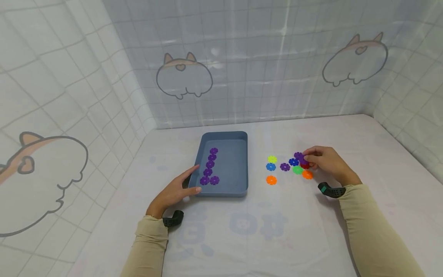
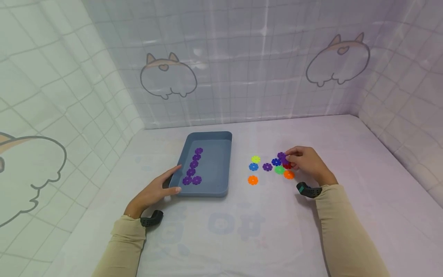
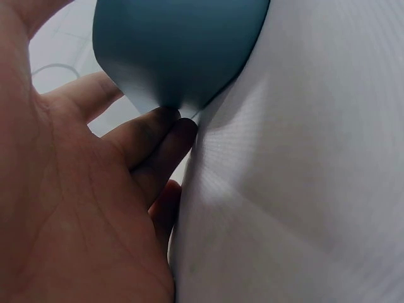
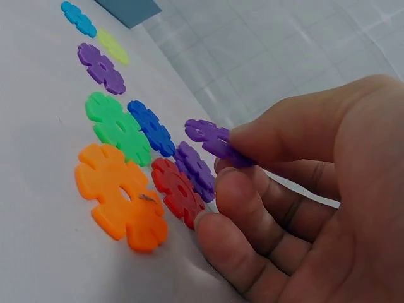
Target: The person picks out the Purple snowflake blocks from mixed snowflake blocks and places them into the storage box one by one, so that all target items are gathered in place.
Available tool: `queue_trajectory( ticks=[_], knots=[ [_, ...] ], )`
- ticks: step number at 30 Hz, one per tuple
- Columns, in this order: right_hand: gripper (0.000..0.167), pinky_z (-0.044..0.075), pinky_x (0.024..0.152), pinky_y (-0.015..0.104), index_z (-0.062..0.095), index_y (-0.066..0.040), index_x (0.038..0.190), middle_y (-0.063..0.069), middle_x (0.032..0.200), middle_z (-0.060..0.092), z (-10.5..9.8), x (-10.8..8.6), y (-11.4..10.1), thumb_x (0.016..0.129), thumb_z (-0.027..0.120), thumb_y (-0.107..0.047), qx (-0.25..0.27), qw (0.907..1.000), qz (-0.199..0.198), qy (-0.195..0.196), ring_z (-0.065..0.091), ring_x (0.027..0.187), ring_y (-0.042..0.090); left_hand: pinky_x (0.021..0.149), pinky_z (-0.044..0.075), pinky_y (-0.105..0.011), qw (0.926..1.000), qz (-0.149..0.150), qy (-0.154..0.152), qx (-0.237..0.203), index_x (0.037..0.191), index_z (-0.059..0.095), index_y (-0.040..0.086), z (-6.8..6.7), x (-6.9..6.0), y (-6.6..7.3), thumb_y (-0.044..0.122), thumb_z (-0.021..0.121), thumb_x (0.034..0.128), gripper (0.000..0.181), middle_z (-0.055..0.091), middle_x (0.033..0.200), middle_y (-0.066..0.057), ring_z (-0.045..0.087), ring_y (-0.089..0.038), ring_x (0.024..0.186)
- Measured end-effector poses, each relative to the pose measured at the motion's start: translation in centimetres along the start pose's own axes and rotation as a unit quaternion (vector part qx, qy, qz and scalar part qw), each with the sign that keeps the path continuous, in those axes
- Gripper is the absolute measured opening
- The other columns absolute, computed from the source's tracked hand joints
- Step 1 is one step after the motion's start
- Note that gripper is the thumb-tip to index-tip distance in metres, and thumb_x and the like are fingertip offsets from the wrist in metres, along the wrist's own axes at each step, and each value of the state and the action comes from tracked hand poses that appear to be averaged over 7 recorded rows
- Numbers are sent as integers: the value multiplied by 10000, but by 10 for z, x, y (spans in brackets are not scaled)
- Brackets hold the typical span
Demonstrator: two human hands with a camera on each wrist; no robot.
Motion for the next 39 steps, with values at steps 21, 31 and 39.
queue_trajectory(
  ticks=[21, 31, 39],
  knots=[
    [361, 574, 833, 289, 586, -14, 1338, 216, 1159, 639, 29, 6, -22, 1042, 567, -220, 1341, 9902, -296, -236, 682, 961, 277, 1135, 162, -683, 9999, 119, -64, -60, 1610, 256, 274, -4, 2, 2, 447, 711, 912, 851, 200, 1652, -51, 134, -347, 1511],
    [381, 564, 880, 325, 542, 8, 1374, 232, 1235, 598, 41, 12, -36, 1024, 572, -139, 1592, 9853, -345, -512, 664, 1022, 317, 1133, 165, -686, 9999, 119, -46, -7, 1609, 250, 296, -5, 2, 0, 449, 702, 916, 841, 195, 1653, -60, 133, -355, 1510],
    [394, 554, 904, 334, 554, -53, 1375, 207, 1263, 606, 47, 17, -41, 992, 607, -130, 1683, 9830, -185, -714, 665, 1060, 317, 1136, 165, -680, 10000, -5, -42, 21, 1608, 246, 309, -3, -1, 1, 458, 703, 916, 842, 191, 1655, -57, 137, -356, 1509]
  ],
)
Point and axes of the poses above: each hand's wrist, its own x-axis towards the middle knuckle, its own z-axis out of the palm, y = z × x, the point moved 2 cm from there along x, towards the middle knuckle
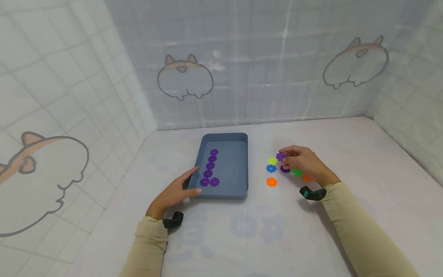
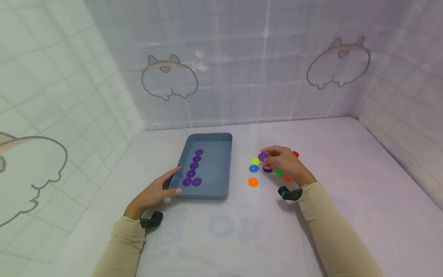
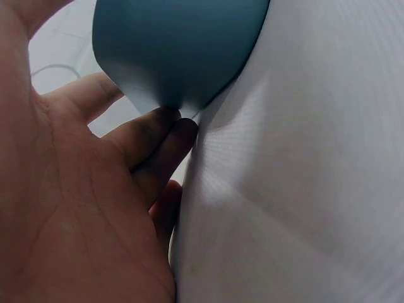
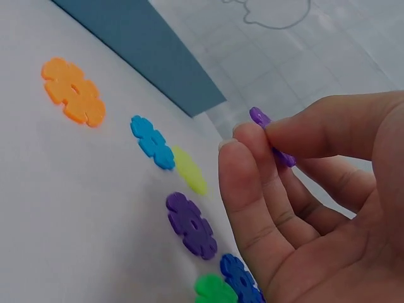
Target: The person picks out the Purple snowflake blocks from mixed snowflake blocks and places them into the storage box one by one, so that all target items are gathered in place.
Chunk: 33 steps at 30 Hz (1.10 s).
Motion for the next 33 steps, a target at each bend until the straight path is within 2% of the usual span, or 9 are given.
queue_trajectory(
  ticks=[5, 8, 13, 20, 27, 33],
  knots=[
    [441, 548, 915, 338, 558, -93, 1377, 192, 1258, 590, 6, 2, -3, 963, 675, -189, -136, 9999, -35, -46, 662, 1059, 307, 1145, 149, -671, 9999, -34, 91, -86, 1600, 262, 329, 2, 0, 0, 459, 713, 907, 837, 202, 1651, -31, 135, -336, 1511],
    [475, 551, 912, 348, 556, -75, 1380, 191, 1249, 566, 12, 5, -7, 945, 706, -194, -144, 9998, -113, -67, 658, 1048, 315, 1138, 155, -682, 9999, 11, 63, -85, 1603, 256, 321, 1, -1, 1, 455, 708, 911, 837, 194, 1654, -43, 128, -347, 1511],
    [476, 551, 912, 368, 557, -45, 1375, 198, 1227, 572, 21, 10, -12, 933, 705, -144, 21, 9994, -290, -187, 655, 1040, 333, 1133, 161, -688, 10000, 47, 63, -58, 1604, 256, 317, 1, -1, 0, 455, 706, 913, 835, 195, 1654, -44, 133, -350, 1510],
    [448, 538, 943, 409, 544, -13, 1380, 212, 1206, 561, 28, 15, -16, 953, 658, -88, 161, 9990, -297, -305, 649, 1073, 382, 1135, 162, -683, 9999, 19, 70, -136, 1601, 268, 318, 3, 0, 1, 460, 713, 907, 836, 206, 1651, -30, 136, -338, 1511],
    [480, 542, 935, 397, 538, 23, 1385, 228, 1197, 562, 35, 20, -18, 947, 686, -104, 238, 9981, -378, -429, 654, 1045, 384, 1144, 150, -674, 9999, -23, 83, -121, 1598, 268, 330, 3, 0, 1, 457, 717, 905, 836, 208, 1650, -18, 136, -326, 1513],
    [465, 538, 942, 424, 553, 1, 1381, 207, 1176, 597, 43, 21, -22, 950, 681, -118, 210, 9980, -304, -511, 659, 1031, 394, 1139, 168, -674, 9999, 15, 89, -59, 1602, 264, 316, 3, -1, 2, 454, 713, 906, 840, 205, 1650, -18, 142, -325, 1511]
  ],
)
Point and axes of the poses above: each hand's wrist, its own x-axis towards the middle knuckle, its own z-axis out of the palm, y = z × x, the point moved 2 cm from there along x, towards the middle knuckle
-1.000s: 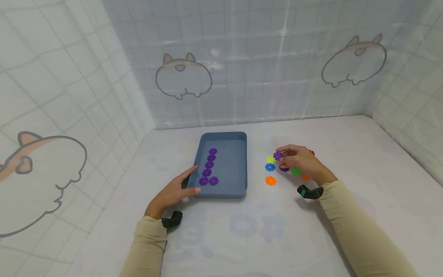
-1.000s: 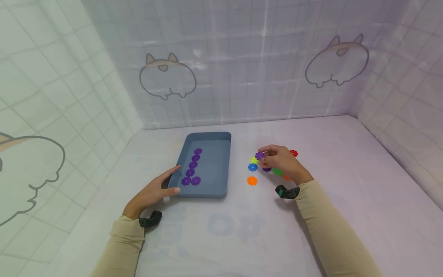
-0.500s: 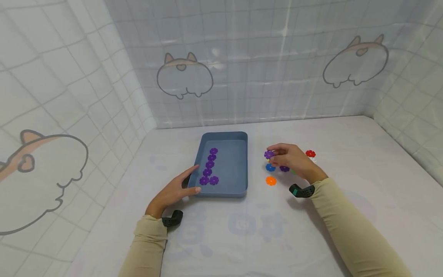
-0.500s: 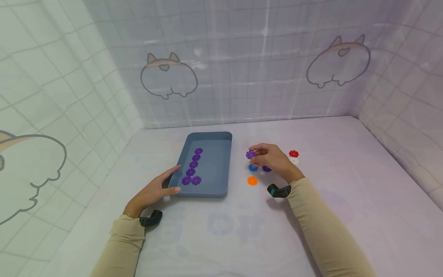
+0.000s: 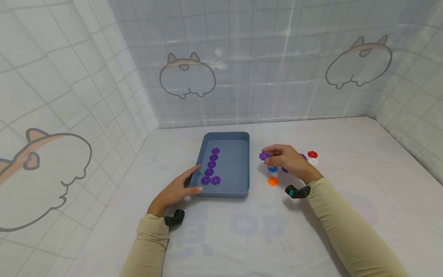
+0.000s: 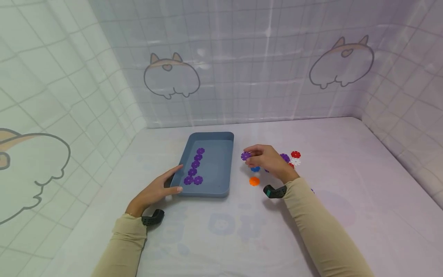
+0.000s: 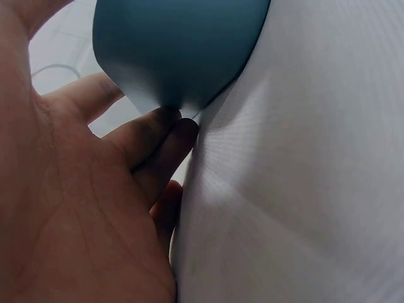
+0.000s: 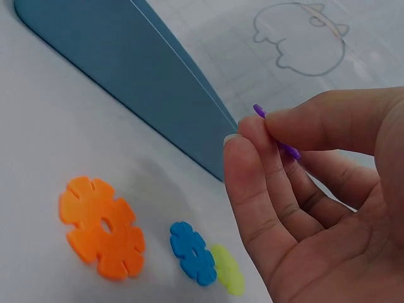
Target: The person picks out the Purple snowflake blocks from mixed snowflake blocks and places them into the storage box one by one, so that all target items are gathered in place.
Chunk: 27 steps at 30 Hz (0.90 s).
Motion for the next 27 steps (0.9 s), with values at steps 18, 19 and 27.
queue_trajectory(
  ticks=[18, 19, 27],
  knots=[
    [500, 551, 911, 406, 552, 32, 1388, 204, 1194, 646, 22, 9, 0, 932, 697, -111, 26, 9992, -269, -290, 636, 1061, 427, 1138, 168, -677, 9999, 94, 24, 42, 1606, 270, 273, 3, 2, -3, 447, 705, 915, 836, 211, 1650, -71, 147, -359, 1507],
    [491, 556, 903, 396, 561, 29, 1381, 209, 1188, 646, 23, 9, 0, 929, 698, -107, 24, 9992, -279, -288, 638, 1057, 427, 1139, 168, -674, 9999, 85, 30, 46, 1606, 270, 277, 3, 2, -3, 449, 707, 913, 837, 211, 1650, -69, 148, -356, 1507],
    [456, 561, 898, 398, 583, 27, 1356, 262, 1180, 626, 32, 10, -4, 925, 693, -72, 85, 9989, -297, -345, 632, 1059, 445, 1142, 163, -672, 9999, 79, 41, 102, 1606, 263, 297, 4, 1, -6, 461, 707, 913, 840, 208, 1649, -63, 150, -349, 1507]
  ],
)
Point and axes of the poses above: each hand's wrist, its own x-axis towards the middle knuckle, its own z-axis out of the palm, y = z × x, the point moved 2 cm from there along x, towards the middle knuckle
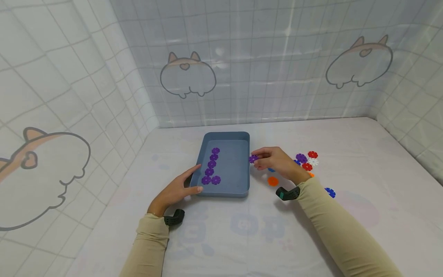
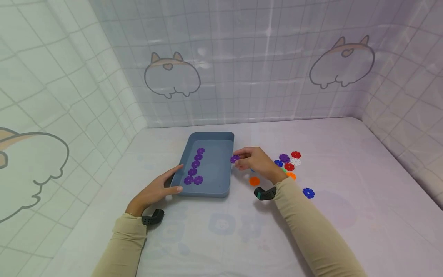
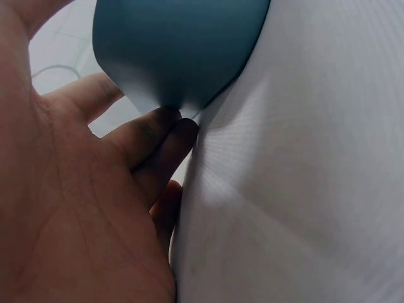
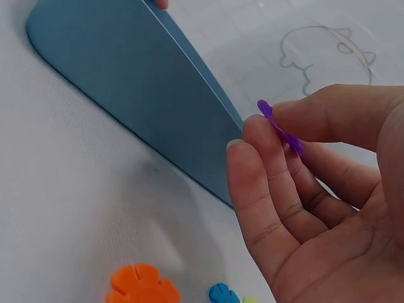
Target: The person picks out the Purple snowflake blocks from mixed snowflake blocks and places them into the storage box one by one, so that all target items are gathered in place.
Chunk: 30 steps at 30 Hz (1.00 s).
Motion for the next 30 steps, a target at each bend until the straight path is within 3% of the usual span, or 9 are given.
queue_trajectory(
  ticks=[10, 19, 30],
  knots=[
    [428, 551, 916, 423, 599, 30, 1326, 199, 1180, 650, 8, 5, -2, 919, 706, -49, 113, 9999, 28, -72, 645, 1070, 409, 1136, 172, -678, 10000, 56, 1, 42, 1608, 259, 280, 0, 0, -1, 451, 699, 922, 833, 204, 1651, -68, 146, -353, 1508],
    [472, 538, 937, 449, 556, 67, 1361, 234, 1193, 628, 14, 7, -6, 930, 702, -57, 185, 9996, -86, -198, 635, 1086, 432, 1133, 174, -682, 9999, 111, 0, 27, 1608, 262, 273, 0, 0, -1, 438, 704, 918, 836, 211, 1649, -71, 149, -354, 1507],
    [470, 530, 954, 440, 566, 29, 1373, 193, 1171, 621, 20, 11, -12, 941, 703, -94, -3, 9999, -26, -161, 644, 1079, 414, 1130, 179, -684, 10000, 36, -57, -27, 1610, 253, 280, -3, 0, 4, 454, 702, 915, 845, 198, 1653, -74, 146, -361, 1506]
  ],
)
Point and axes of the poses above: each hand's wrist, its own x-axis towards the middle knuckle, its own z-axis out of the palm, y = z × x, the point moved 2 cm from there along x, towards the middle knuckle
